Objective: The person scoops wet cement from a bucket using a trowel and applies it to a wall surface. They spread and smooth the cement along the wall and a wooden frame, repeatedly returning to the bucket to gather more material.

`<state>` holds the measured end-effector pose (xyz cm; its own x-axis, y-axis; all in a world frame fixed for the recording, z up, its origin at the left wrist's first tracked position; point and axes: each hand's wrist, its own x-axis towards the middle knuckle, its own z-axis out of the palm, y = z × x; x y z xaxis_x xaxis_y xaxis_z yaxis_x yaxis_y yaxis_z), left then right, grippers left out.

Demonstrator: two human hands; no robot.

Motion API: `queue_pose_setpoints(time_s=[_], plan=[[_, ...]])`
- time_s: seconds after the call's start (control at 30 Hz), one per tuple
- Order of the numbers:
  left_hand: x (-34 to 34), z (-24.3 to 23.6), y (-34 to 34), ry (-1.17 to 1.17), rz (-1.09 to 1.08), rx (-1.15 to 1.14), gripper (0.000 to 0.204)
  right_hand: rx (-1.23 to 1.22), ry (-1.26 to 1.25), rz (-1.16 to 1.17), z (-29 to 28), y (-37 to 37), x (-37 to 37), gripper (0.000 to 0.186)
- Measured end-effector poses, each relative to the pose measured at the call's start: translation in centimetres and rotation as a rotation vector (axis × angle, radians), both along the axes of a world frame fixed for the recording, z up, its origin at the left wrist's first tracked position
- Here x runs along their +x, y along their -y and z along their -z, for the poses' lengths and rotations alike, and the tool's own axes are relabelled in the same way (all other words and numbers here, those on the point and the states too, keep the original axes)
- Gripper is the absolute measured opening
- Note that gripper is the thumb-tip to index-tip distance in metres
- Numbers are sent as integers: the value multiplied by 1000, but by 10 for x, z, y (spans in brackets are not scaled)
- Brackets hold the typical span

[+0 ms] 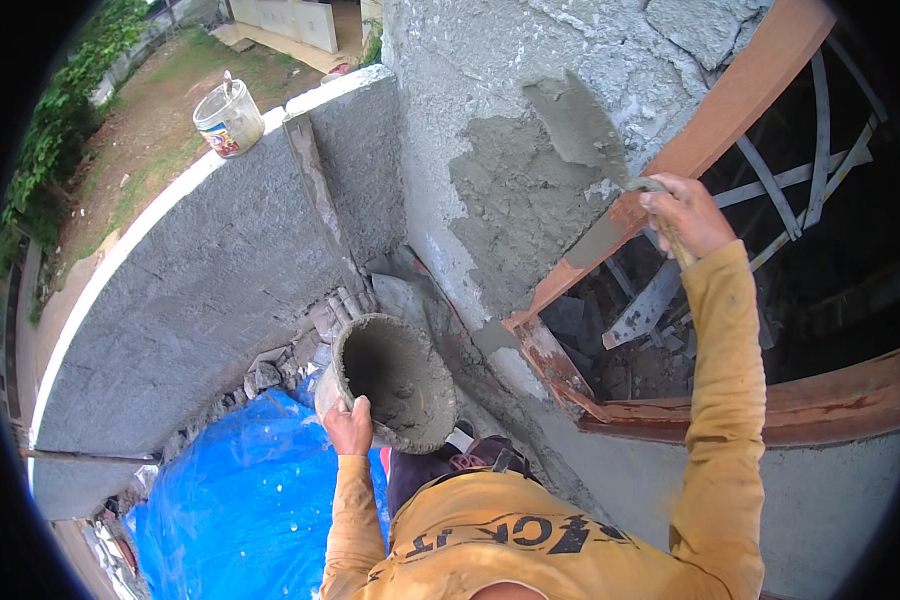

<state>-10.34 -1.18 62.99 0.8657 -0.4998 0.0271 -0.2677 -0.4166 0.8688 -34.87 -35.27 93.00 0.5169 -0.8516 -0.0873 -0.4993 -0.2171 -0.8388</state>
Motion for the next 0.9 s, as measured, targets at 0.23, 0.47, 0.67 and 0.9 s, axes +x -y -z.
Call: queue_pose_setpoints(time_s=[0.23,0.47,0.67,0.9], plan=[[20,6,2,90,26,99,32,-142,-222,81,-41,-77,-67,25],[27,-19,50,-82,306,19,30,53,-646,-428,175,-110,-21,41],[21,-73,85,-178,545,-61,25,-596,-830,-453,246,-122,58,21],[13,-79,113,45,578,-42,27,-364,-1023,-801,186,-132,15,19]])
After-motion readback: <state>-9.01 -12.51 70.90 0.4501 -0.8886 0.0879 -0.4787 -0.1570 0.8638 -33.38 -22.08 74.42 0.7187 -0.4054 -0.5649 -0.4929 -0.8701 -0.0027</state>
